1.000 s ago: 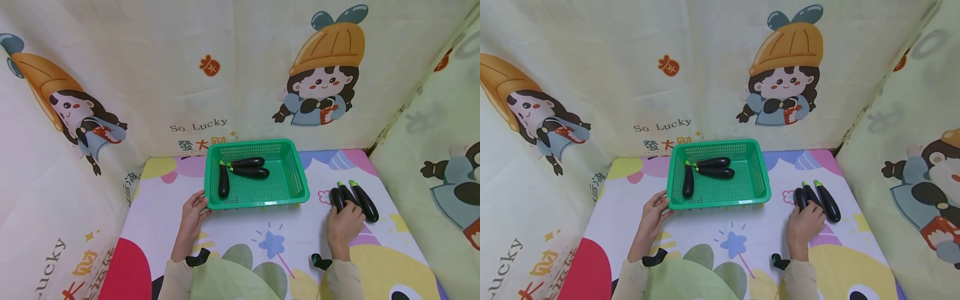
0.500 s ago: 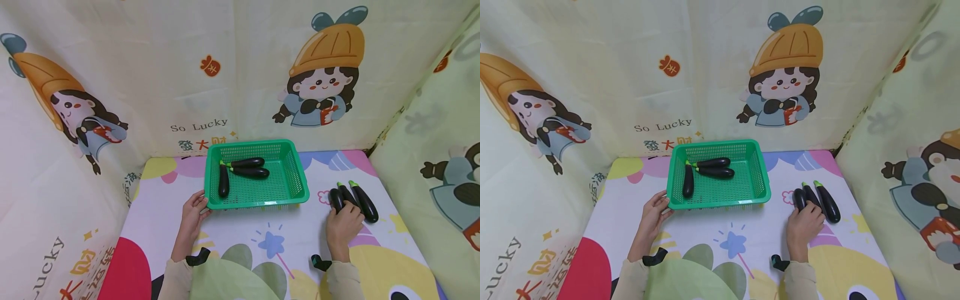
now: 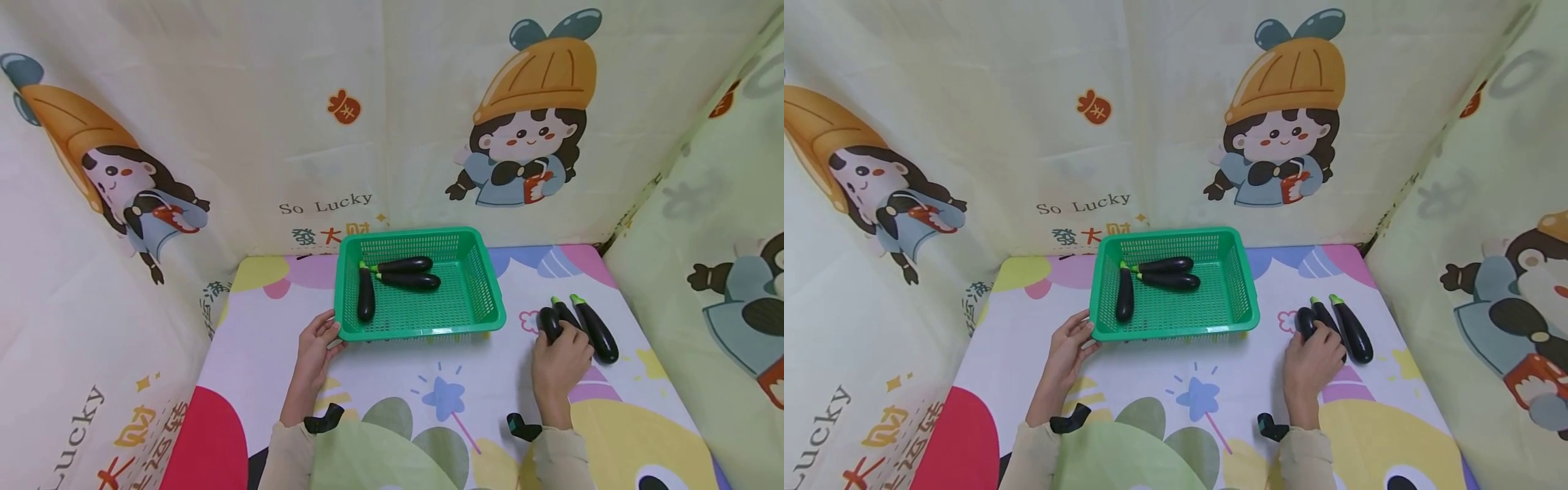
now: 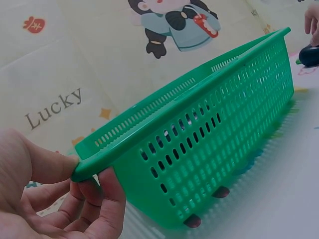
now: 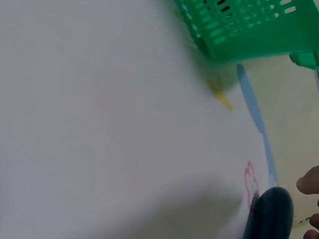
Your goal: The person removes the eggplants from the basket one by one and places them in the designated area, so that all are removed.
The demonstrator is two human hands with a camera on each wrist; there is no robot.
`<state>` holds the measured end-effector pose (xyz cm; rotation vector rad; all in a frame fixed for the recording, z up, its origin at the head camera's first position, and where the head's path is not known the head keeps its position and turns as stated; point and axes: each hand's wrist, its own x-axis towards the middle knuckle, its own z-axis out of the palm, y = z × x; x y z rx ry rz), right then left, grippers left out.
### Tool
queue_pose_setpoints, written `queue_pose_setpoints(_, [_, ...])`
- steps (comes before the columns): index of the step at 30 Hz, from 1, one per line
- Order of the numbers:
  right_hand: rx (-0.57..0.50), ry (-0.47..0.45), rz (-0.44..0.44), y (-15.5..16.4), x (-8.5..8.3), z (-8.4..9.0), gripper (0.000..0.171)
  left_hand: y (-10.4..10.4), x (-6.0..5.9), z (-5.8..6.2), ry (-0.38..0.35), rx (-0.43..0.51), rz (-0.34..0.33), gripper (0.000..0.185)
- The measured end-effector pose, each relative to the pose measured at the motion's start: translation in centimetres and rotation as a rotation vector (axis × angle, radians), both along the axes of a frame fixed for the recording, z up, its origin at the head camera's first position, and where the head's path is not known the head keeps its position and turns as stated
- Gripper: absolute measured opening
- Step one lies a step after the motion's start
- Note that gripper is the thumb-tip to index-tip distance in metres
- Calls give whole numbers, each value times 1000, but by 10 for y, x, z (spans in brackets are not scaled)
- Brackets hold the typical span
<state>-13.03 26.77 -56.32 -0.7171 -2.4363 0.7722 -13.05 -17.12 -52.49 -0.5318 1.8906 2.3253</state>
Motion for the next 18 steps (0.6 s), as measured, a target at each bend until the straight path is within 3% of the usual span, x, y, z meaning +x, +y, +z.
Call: queue_pose_setpoints(18, [-34, 156, 66, -26, -7, 45, 45, 1, 1, -2, 14, 5, 6, 44])
